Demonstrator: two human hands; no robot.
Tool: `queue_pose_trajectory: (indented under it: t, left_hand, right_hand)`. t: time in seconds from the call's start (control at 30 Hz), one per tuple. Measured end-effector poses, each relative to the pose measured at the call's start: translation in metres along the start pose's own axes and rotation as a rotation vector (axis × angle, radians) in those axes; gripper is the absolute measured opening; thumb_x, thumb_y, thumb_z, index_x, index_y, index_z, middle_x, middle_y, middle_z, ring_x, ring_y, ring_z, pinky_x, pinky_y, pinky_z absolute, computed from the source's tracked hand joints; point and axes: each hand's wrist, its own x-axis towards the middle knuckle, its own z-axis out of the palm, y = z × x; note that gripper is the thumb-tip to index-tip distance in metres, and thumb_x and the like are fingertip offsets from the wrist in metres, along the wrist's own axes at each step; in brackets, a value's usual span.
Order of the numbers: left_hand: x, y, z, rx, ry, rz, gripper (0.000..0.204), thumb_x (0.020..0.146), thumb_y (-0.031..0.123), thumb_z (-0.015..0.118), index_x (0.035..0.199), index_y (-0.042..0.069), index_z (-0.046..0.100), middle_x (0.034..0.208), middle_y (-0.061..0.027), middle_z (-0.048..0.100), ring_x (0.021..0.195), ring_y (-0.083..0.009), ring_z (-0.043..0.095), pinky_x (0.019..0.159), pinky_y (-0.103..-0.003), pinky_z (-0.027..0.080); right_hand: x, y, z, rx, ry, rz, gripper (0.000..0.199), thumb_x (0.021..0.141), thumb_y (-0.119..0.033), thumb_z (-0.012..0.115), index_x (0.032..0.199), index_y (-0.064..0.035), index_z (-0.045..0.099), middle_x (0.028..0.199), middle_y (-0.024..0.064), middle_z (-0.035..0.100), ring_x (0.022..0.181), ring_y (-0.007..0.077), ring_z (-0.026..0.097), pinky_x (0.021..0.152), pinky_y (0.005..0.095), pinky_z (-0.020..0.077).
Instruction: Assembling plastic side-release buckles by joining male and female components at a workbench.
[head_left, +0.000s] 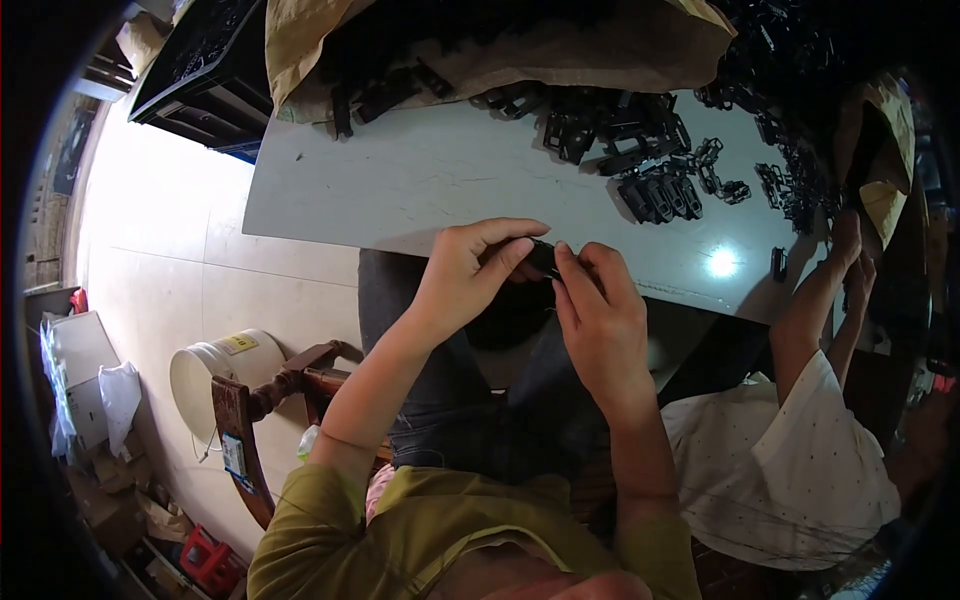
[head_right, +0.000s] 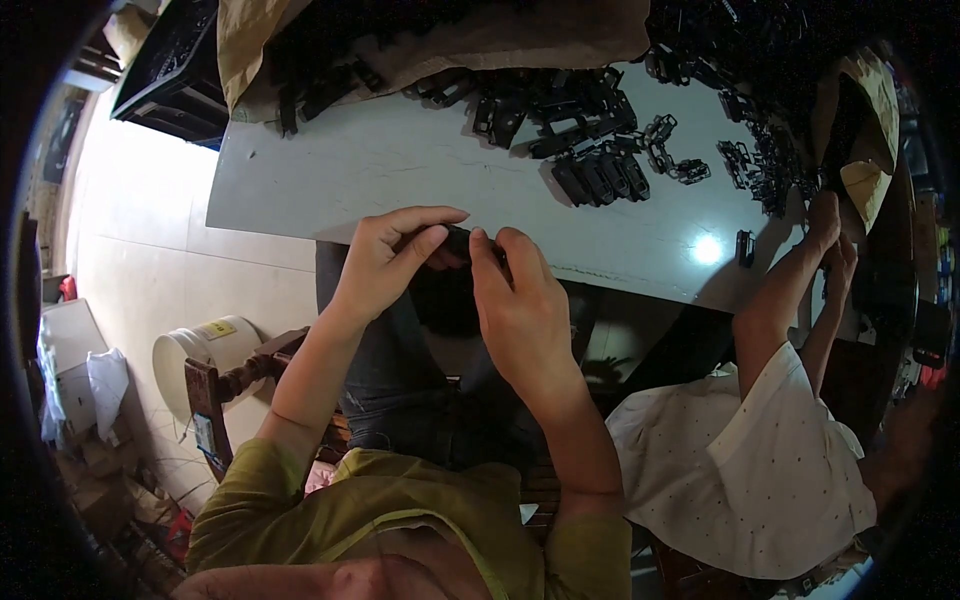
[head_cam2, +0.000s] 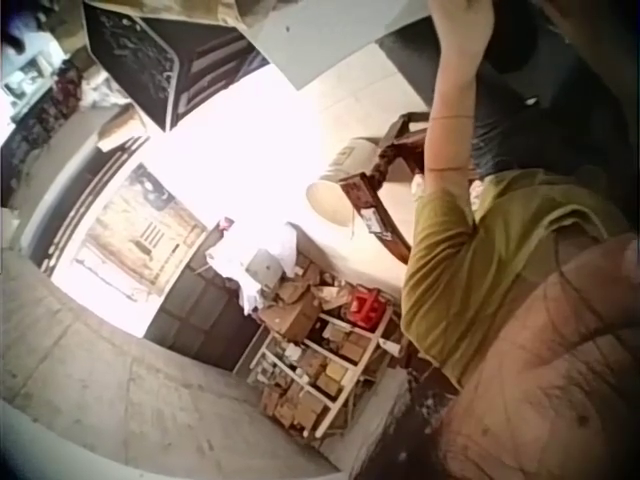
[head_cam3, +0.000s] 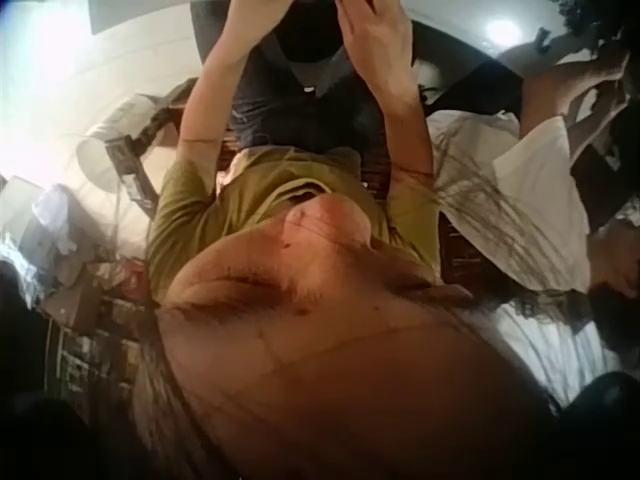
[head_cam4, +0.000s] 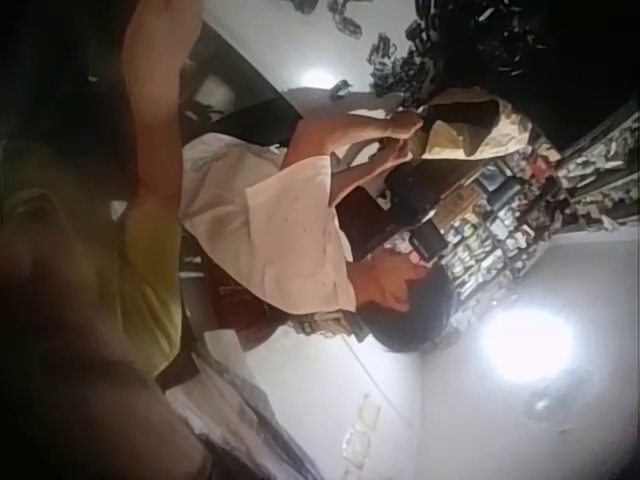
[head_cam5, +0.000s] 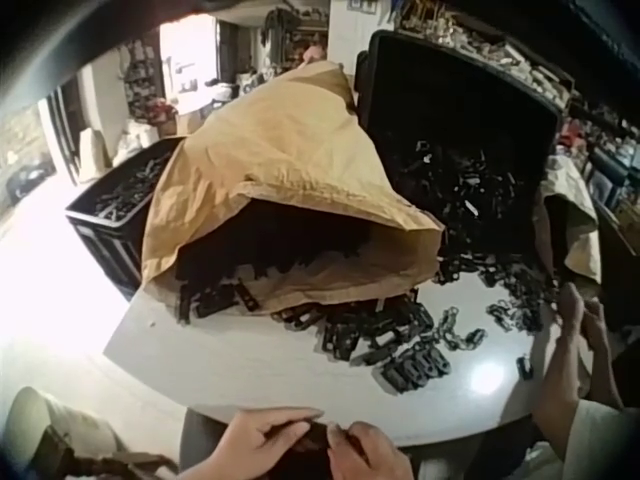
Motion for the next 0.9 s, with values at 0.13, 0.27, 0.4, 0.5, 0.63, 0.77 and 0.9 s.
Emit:
queue_pose_trajectory:
  t: [0.13,0.27,0.4,0.5,0.63,0.77,0.9]
  left_hand:
    - [0.0,-0.006,0.01,0.141,0.046,0.152,0.027,0.085,-0.005,0.06,0.112,-0.003,0.06,0.09,-0.0067,0.066,0.071,-0.0082,0.062,0.065,-0.018,0.049]
    - [-0.004,0.004,0.002,-0.02,-0.008,0.063,0.023,0.081,-0.003,0.065,0.104,-0.003,0.063,0.091,-0.0072,0.065,0.061,-0.0069,0.058,0.057,-0.02,0.047]
    - [-0.011,-0.001,0.001,-0.152,-0.097,0.097,0.021,0.083,0.0,0.065,0.104,-0.003,0.062,0.091,-0.0068,0.064,0.056,-0.0048,0.055,0.052,-0.017,0.044]
    - [-0.014,-0.002,-0.004,-0.16,-0.121,0.078,0.02,0.085,0.004,0.065,0.103,-0.003,0.06,0.092,-0.0062,0.063,0.057,-0.0051,0.055,0.052,-0.017,0.043]
    - [-0.009,-0.004,-0.01,-0.106,0.047,0.156,0.012,0.088,0.006,0.058,0.099,0.001,0.059,0.08,-0.0007,0.057,0.06,-0.003,0.051,0.055,-0.017,0.041]
    - [0.005,-0.005,-0.041,0.173,0.249,0.326,0.009,0.087,0.003,0.052,0.096,0.003,0.056,0.077,0.0009,0.053,0.067,-0.0054,0.048,0.062,-0.02,0.039]
    - [0.016,0.006,-0.076,0.063,0.343,0.201,0.013,0.082,-0.002,0.049,0.093,0.002,0.056,0.079,-0.0009,0.053,0.071,-0.0083,0.049,0.066,-0.023,0.04]
  right_hand:
    - [0.002,-0.004,-0.002,-0.035,0.028,-0.032,0.043,0.07,0.004,0.072,0.112,0.0031,0.061,0.099,0.0102,0.053,0.076,0.0207,0.059,0.065,0.0301,0.0481]
    - [-0.002,0.013,-0.012,0.477,-0.132,0.393,0.031,0.074,-0.002,0.075,0.101,0.0053,0.061,0.093,0.0053,0.055,0.071,0.0097,0.057,0.061,0.0217,0.0444]
    - [-0.008,0.024,-0.007,0.91,-0.244,0.573,0.019,0.079,-0.005,0.073,0.089,0.0032,0.059,0.088,0.0024,0.057,0.071,0.0045,0.054,0.061,0.0175,0.0423]
    - [-0.013,0.026,-0.001,0.957,-0.223,0.495,0.019,0.079,-0.005,0.073,0.09,0.002,0.059,0.09,0.0036,0.058,0.072,0.0052,0.054,0.061,0.0176,0.0421]
    - [0.006,0.024,-0.002,0.68,-0.093,0.233,0.023,0.079,-0.01,0.073,0.095,-0.0004,0.06,0.095,0.0059,0.057,0.082,0.0126,0.056,0.067,0.0223,0.0443]
    - [0.02,0.061,-0.006,-0.071,0.293,0.12,0.033,0.081,-0.017,0.07,0.109,-0.0021,0.061,0.114,0.0167,0.054,0.106,0.0301,0.052,0.089,0.0382,0.0445]
    - [0.019,0.086,-0.002,-0.459,0.254,0.205,0.042,0.085,-0.024,0.066,0.121,-0.0048,0.058,0.13,0.0227,0.046,0.12,0.0397,0.044,0.097,0.0452,0.04]
